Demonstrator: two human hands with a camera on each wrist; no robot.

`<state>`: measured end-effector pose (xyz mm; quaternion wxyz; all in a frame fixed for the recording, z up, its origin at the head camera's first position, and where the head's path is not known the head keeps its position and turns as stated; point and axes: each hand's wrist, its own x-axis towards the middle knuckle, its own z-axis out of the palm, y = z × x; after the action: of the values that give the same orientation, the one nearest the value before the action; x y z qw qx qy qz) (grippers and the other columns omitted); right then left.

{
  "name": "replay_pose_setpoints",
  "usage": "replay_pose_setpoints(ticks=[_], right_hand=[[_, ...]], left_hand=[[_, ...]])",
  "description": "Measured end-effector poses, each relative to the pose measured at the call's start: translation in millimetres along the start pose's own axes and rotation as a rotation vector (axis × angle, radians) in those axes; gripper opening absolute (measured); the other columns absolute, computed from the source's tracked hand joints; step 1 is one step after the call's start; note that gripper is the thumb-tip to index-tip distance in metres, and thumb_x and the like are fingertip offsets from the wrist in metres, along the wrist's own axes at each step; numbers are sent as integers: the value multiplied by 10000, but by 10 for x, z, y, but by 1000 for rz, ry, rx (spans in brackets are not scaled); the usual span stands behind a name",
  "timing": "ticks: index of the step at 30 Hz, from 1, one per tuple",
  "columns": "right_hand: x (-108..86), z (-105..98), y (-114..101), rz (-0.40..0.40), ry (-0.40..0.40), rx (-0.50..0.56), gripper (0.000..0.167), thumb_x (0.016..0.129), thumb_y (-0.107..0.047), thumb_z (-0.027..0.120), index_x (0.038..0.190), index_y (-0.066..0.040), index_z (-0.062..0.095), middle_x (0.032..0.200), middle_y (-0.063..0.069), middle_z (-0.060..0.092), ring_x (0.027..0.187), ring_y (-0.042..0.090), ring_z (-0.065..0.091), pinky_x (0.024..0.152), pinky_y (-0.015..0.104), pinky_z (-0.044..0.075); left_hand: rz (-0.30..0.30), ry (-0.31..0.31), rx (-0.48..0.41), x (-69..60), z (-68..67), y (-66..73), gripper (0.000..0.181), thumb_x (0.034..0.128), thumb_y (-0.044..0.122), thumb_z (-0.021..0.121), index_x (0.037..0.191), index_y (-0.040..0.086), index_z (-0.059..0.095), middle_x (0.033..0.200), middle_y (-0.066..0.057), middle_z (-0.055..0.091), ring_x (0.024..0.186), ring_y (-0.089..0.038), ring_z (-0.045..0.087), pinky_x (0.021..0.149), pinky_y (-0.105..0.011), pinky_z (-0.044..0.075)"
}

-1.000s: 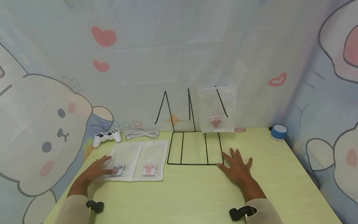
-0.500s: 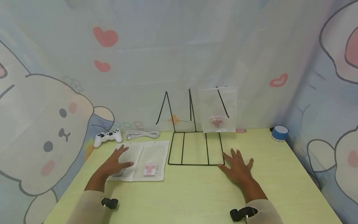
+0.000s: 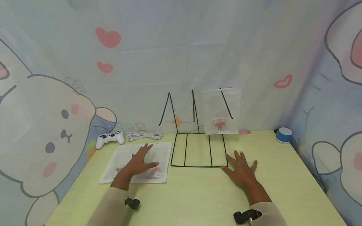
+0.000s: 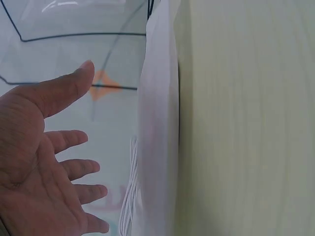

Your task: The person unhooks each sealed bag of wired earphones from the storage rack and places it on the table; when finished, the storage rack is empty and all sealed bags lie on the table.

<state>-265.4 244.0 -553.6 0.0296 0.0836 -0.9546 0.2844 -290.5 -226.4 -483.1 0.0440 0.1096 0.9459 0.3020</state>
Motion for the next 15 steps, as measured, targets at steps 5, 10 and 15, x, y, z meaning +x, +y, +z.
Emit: replay_pose_setpoints(ticks=[5,10,15], right_hand=[[12,15,30,-1,-1,-8,772,1058,-618,616,1672,-178,460,1778,303,237,1656,579,124,1108,957,-103],[18,20,42,-2,-3,-5,777,1058,-628,610,1674,-180,457,1783,301,226,1660,578,114,1110,953,-121],[17,20,25,-3,3,-4,777,1056,-627,612,1672,-179,460,1783,301,228,1659,579,114,1110,953,-122]], left_hand=[[33,18,9,91,166,195,933,993,441,775,1731,111,310,1817,-247,188,1689,-525,125,1274,-838,48],[59,29,44,156,351,360,911,1001,476,757,1724,117,334,1811,-249,213,1685,-512,167,1291,-812,88],[79,36,97,213,510,562,871,1036,557,675,1713,110,359,1802,-261,230,1680,-528,171,1294,-806,104]])
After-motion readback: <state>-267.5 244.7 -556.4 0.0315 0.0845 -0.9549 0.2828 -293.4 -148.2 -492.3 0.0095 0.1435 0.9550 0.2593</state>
